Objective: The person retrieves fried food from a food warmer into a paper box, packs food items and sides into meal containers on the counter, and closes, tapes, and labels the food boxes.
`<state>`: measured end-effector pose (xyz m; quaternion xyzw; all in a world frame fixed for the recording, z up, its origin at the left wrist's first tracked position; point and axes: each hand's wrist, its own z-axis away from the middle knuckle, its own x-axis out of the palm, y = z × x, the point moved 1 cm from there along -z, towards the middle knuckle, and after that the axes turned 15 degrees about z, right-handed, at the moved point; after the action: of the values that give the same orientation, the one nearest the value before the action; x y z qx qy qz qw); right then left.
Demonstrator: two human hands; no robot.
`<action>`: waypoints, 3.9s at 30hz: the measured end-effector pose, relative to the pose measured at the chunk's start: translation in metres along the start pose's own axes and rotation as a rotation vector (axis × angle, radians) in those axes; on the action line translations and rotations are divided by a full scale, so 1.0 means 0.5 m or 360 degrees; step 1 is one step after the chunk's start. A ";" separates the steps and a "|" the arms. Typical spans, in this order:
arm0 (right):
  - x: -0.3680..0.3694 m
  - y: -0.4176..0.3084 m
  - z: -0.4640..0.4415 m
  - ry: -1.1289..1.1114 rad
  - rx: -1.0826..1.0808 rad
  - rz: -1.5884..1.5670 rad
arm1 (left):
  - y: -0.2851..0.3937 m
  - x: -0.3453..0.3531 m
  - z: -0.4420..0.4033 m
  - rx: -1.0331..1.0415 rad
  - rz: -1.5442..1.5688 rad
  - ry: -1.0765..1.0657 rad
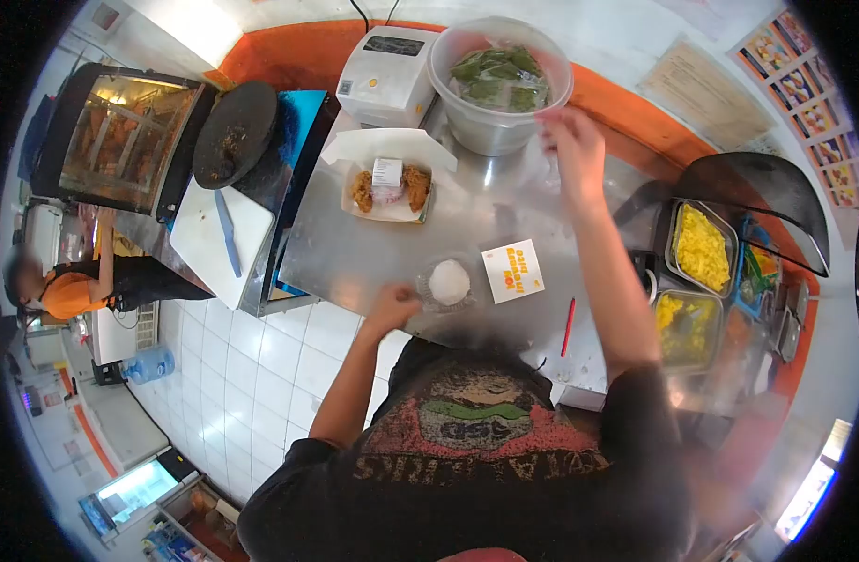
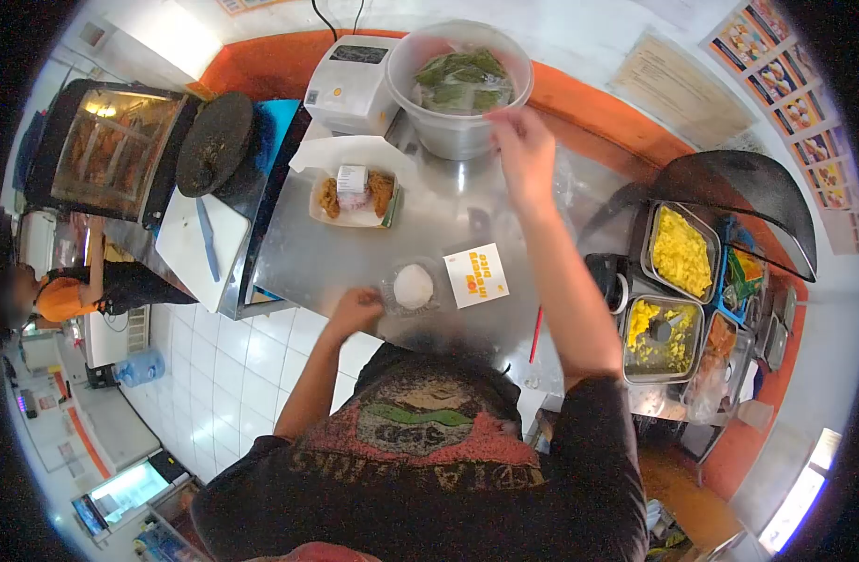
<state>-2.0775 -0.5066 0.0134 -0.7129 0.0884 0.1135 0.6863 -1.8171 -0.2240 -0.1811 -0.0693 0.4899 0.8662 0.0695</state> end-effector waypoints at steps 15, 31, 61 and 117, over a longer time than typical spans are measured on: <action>0.262 0.149 -0.385 -0.1576 -0.0443 0.2516 | 0.111 -0.193 -0.193 0.0514 0.0371 0.1079; 0.268 0.186 -0.388 -0.1066 -0.0627 0.2561 | 0.016 -0.071 -0.025 0.0150 0.1176 0.0699; 0.150 -0.036 0.037 -0.0642 -0.0135 -0.0408 | 0.019 -0.105 0.033 0.0537 0.0746 0.1048; 0.152 -0.035 0.085 -0.0606 0.0036 -0.0106 | 0.043 -0.152 0.074 0.0729 0.1394 0.0621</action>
<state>-2.0013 -0.4609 0.0072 -0.6734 -0.0653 0.2226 0.7020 -1.7484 -0.2072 -0.1299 -0.0011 0.6534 0.6560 -0.3778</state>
